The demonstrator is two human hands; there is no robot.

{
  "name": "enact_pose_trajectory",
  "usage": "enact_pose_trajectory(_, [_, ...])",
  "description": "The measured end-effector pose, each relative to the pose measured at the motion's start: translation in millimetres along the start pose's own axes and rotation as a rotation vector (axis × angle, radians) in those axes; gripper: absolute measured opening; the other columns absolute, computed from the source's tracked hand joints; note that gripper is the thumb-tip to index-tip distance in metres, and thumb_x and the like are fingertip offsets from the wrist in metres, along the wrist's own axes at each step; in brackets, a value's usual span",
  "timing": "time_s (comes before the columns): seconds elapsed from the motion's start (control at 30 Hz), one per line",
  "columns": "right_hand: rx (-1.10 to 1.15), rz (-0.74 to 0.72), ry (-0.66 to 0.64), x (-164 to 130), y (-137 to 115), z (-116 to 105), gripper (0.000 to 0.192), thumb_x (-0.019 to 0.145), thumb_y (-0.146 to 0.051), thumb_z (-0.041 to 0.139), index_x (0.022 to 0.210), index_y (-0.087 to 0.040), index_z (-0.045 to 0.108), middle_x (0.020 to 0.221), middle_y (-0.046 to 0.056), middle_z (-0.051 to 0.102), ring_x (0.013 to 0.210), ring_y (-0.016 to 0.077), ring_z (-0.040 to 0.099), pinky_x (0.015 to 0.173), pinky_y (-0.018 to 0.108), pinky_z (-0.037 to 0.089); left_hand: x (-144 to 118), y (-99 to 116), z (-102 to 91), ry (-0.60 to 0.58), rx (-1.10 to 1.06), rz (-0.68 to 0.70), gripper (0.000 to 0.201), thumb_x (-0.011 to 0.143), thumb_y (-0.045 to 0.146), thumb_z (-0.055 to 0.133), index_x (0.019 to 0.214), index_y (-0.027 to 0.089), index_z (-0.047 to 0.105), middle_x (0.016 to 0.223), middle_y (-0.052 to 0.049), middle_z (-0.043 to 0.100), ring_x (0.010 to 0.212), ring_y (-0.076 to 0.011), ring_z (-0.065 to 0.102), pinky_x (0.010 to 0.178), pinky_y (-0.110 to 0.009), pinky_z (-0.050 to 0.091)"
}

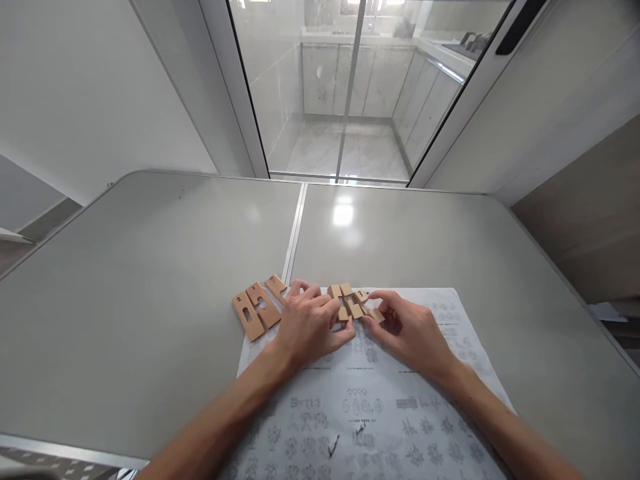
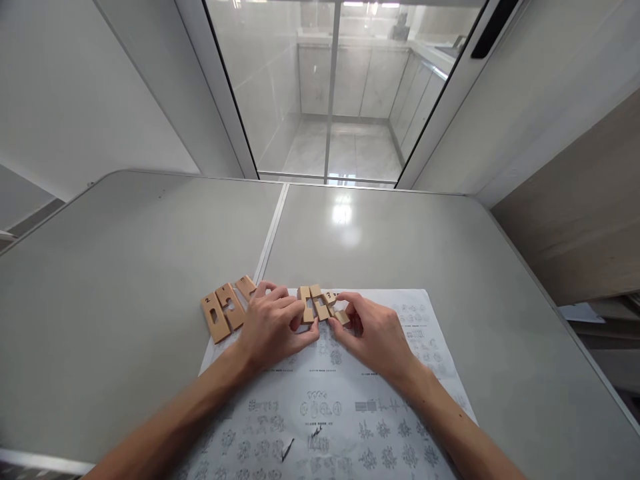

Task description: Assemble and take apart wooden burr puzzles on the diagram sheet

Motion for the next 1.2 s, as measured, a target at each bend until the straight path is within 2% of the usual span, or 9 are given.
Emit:
enact_pose_trajectory(0.23, [0.003, 0.009, -0.018, 0.8, -0.1, 2.1, 0.023, 0.101, -0.037, 0.065, 0.118, -0.022, 0.064, 0.079, 0.001, 0.067, 0.059, 0.0153, 0.057, 0.059, 0.031, 0.048, -0.7, 3.6, 1.5, -0.014, -0.027, 0.018, 0.037, 0.078, 0.031, 0.073, 0.061, 0.023, 0.041, 0.055, 0.003, 0.055, 0.063, -0.0183, 0.052, 0.076, -0.040, 0.042])
enact_pose_trajectory(0.3, [-0.007, -0.014, -0.037, 0.9, -0.8, 3.6, 0.022, 0.102, -0.037, 0.065, 0.118, -0.022, 0.064, 0.082, 0.001, 0.067, 0.060, 0.0155, 0.057, 0.059, 0.031, 0.048, 0.0, 4.5, 1.3, -0.015, -0.018, 0.022, 0.030, 0.080, 0.031, 0.072, 0.067, 0.024, 0.045, 0.065, 0.001, 0.059, 0.067, -0.0196, 0.054, 0.076, -0.040, 0.044])
enact_pose_trajectory(0.4, [-0.017, -0.052, -0.063, 0.7, -2.6, 5.0, 0.019, 0.105, -0.035, 0.063, 0.119, -0.023, 0.063, 0.089, 0.003, 0.068, 0.061, 0.0155, 0.057, 0.060, 0.032, 0.049, 1.1, 3.6, 0.2, -0.004, -0.010, 0.004, 0.018, 0.082, 0.030, 0.073, 0.087, 0.023, 0.057, 0.091, -0.006, 0.067, 0.085, -0.0248, 0.061, 0.079, -0.040, 0.048])
enact_pose_trajectory(0.53, [0.012, -0.064, -0.085, 0.8, -4.2, 5.5, 0.018, 0.107, -0.031, 0.059, 0.124, -0.024, 0.062, 0.105, 0.008, 0.072, 0.063, 0.0157, 0.059, 0.062, 0.033, 0.052, 0.4, 1.2, 2.3, -0.025, -0.019, -0.029, 0.042, 0.084, 0.031, 0.077, 0.120, 0.020, 0.058, 0.128, -0.016, 0.064, 0.113, -0.0334, 0.061, 0.093, -0.046, 0.052])
enact_pose_trajectory(0.67, [0.053, -0.082, -0.091, 1.7, -7.6, 5.1, 0.023, 0.109, -0.026, 0.053, 0.130, -0.026, 0.063, 0.117, 0.010, 0.074, 0.070, 0.0176, 0.064, 0.065, 0.034, 0.055, -1.5, 0.0, 8.8, -0.075, -0.031, -0.020, 0.054, 0.087, 0.033, 0.080, 0.132, 0.018, 0.053, 0.144, -0.020, 0.059, 0.129, -0.0367, 0.057, 0.103, -0.050, 0.051])
enact_pose_trajectory(0.8, [0.053, -0.122, -0.101, 1.8, -10.9, 5.1, 0.028, 0.109, -0.024, 0.052, 0.135, -0.026, 0.062, 0.100, 0.007, 0.074, 0.073, 0.0192, 0.066, 0.068, 0.035, 0.056, -2.4, -2.4, 14.6, -0.103, -0.058, -0.013, 0.048, 0.097, 0.036, 0.074, 0.137, 0.021, 0.052, 0.144, -0.014, 0.062, 0.132, -0.0329, 0.057, 0.108, -0.049, 0.048])
enact_pose_trajectory(0.97, [0.059, -0.131, -0.093, 0.6, -11.9, 4.4, 0.035, 0.107, -0.018, 0.052, 0.141, -0.025, 0.059, 0.085, 0.001, 0.067, 0.065, 0.0167, 0.062, 0.061, 0.031, 0.053, -2.5, -1.2, 17.3, -0.097, -0.022, 0.019, 0.038, 0.103, 0.039, 0.067, 0.137, 0.024, 0.058, 0.138, -0.009, 0.069, 0.129, -0.0303, 0.059, 0.108, -0.047, 0.047])
enact_pose_trajectory(1.2, [0.075, -0.031, -0.080, 0.0, -7.1, 2.9, 0.037, 0.105, -0.017, 0.053, 0.141, -0.025, 0.059, 0.082, -0.001, 0.063, 0.059, 0.0143, 0.057, 0.056, 0.028, 0.050, -0.6, -11.2, 7.3, -0.039, 0.168, -0.073, 0.034, 0.103, 0.034, 0.066, 0.135, 0.024, 0.068, 0.134, -0.012, 0.069, 0.125, -0.0342, 0.060, 0.108, -0.054, 0.048])
Point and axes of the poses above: each hand's wrist, its own x-axis towards the middle knuckle, its own z-axis out of the palm, y = z × x, the point moved 8 cm from there along x, towards the middle knuckle
